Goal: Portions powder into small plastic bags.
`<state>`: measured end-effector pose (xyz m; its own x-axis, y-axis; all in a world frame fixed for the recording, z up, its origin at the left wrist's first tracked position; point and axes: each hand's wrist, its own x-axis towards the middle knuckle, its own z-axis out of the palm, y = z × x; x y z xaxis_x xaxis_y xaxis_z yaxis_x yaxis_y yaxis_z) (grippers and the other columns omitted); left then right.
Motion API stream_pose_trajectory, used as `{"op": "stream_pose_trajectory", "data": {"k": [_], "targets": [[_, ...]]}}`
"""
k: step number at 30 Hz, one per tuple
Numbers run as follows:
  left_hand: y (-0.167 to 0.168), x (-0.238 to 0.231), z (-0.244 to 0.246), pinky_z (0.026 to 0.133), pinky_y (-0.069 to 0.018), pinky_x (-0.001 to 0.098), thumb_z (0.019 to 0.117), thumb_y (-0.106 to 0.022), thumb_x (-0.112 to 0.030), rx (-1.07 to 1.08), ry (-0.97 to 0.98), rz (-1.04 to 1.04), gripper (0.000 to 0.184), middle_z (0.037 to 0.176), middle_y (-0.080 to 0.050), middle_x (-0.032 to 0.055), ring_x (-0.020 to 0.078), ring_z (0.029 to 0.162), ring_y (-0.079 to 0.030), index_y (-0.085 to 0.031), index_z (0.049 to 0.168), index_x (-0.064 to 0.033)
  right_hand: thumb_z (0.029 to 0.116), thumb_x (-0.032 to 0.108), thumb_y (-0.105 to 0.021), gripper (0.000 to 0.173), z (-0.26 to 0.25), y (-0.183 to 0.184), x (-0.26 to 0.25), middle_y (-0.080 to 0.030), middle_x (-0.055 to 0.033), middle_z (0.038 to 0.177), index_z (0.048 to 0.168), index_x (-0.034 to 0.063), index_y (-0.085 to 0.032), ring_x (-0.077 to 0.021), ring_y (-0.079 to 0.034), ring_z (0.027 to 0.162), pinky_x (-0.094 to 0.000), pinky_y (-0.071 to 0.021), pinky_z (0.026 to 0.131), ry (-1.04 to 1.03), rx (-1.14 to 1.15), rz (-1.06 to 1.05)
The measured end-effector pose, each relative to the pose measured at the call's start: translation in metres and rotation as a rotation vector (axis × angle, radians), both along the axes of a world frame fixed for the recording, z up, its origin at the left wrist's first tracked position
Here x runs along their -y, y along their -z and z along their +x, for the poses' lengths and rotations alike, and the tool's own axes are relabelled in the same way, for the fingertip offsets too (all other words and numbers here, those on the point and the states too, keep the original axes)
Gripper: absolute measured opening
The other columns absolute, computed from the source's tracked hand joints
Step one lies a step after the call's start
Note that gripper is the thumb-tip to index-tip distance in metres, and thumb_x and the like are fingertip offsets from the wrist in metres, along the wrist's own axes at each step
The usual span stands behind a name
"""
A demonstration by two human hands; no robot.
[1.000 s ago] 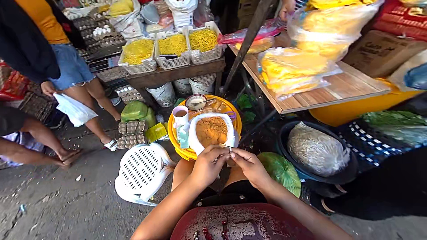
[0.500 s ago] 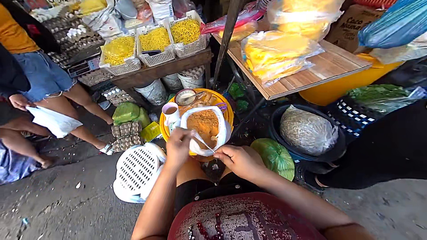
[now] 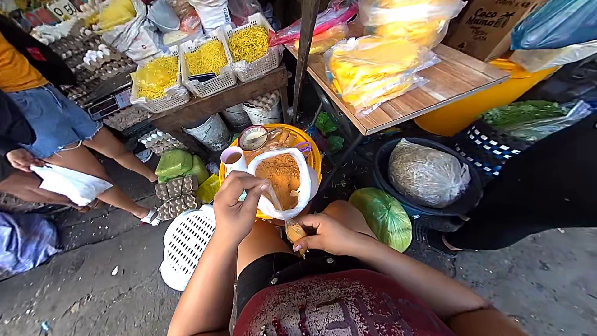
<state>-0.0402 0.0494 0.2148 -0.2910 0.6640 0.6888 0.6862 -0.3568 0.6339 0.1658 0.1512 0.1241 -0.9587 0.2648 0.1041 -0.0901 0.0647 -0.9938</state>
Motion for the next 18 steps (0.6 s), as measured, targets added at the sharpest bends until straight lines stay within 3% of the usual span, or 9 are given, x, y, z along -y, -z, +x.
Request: {"op": "stream_pose_trajectory", "data": {"k": [2,3,4,6,9,12,15,18], "targets": [[-0.009,-0.019,0.003,0.079,-0.0571,0.0197,0.0952,-0.071,-0.014,-0.025,0.008,-0.023,0.003,0.096,-0.068,-0.0061,0.001,0.089,-0.065,-0.074,0.096,-0.0125,0.0862,0.016,-0.082,0.056,0.003,-0.003,-0.004,-0.07,-0.0121,0.121,0.135,-0.0019,-0.06,-0.008,-0.068,0.105,-0.026,-0.0566,0.094,0.135,0.003,0.009],[-0.016,-0.031,0.004,0.079,-0.0571,0.0205,0.0944,-0.071,-0.011,-0.038,0.013,-0.039,0.005,0.096,-0.068,-0.0027,0.0019,0.088,-0.065,-0.073,0.096,-0.0077,0.0849,0.019,-0.084,0.074,0.006,-0.004,-0.01,-0.062,-0.016,0.137,0.147,-0.0005,-0.049,-0.013,-0.066,0.116,-0.0294,-0.0555,0.1,0.201,0.014,0.044],[-0.023,-0.044,0.005,0.078,-0.0571,0.0216,0.0939,-0.071,-0.01,-0.058,0.015,-0.061,0.008,0.097,-0.068,0.0014,0.0035,0.086,-0.065,-0.073,0.097,-0.0031,0.0828,0.023,-0.086,0.087,0.01,-0.003,-0.016,-0.052,-0.0197,0.148,0.154,0.0004,-0.04,-0.019,-0.062,0.124,-0.0338,-0.055,0.103,0.291,0.021,0.095],[-0.035,-0.074,0.005,0.074,-0.0557,0.0216,0.0951,-0.069,-0.01,-0.115,0.01,-0.109,0.011,0.094,-0.068,0.0068,0.0063,0.082,-0.064,-0.073,0.098,0.0005,0.0804,0.031,-0.087,0.097,0.018,0.001,-0.031,-0.039,-0.0235,0.158,0.157,0.0012,-0.035,-0.0274,-0.057,0.132,-0.0396,-0.0555,0.102,0.519,0.021,0.173],[-0.041,-0.124,-0.002,0.075,-0.0551,0.0271,0.0985,-0.065,-0.014,-0.258,-0.069,-0.194,0.015,0.096,-0.068,0.0111,0.0135,0.082,-0.065,-0.073,0.101,-0.0011,0.0819,0.029,-0.084,0.095,0.036,0.003,-0.049,-0.035,-0.0246,0.159,0.157,0.0013,-0.033,-0.0261,-0.06,0.128,-0.0365,-0.0589,0.096,0.787,-0.012,0.168],[-0.031,-0.168,-0.022,0.085,-0.0566,0.0401,0.1007,-0.061,-0.014,-0.282,-0.201,-0.292,0.019,0.106,-0.069,0.0163,0.0241,0.092,-0.068,-0.073,0.107,0.0002,0.0831,0.024,-0.081,0.095,0.056,0.006,-0.057,-0.03,-0.0259,0.159,0.159,0.0009,-0.028,-0.0225,-0.065,0.118,-0.0321,-0.0615,0.087,0.933,-0.068,0.139],[-0.005,-0.193,-0.044,0.092,-0.0547,0.0469,0.1026,-0.057,-0.016,-0.192,-0.291,-0.449,0.024,0.112,-0.069,0.0196,0.0302,0.1,-0.068,-0.07,0.114,0.0015,0.0832,0.02,-0.079,0.094,0.074,0.01,-0.057,-0.031,-0.0246,0.159,0.159,0.0015,-0.026,-0.0198,-0.067,0.113,-0.0293,-0.0613,0.084,0.976,-0.042,0.109],[0.04,-0.198,-0.061,0.107,-0.0475,0.0543,0.1036,-0.055,-0.018,-0.185,-0.262,-0.699,0.029,0.126,-0.065,0.0238,0.0374,0.121,-0.062,-0.071,0.12,0.0009,0.0844,0.019,-0.078,0.089,0.086,0.019,-0.054,-0.038,-0.0233,0.155,0.157,0.0002,-0.031,-0.0179,-0.068,0.106,-0.0279,-0.0609,0.08,0.956,0.006,0.113]]}}
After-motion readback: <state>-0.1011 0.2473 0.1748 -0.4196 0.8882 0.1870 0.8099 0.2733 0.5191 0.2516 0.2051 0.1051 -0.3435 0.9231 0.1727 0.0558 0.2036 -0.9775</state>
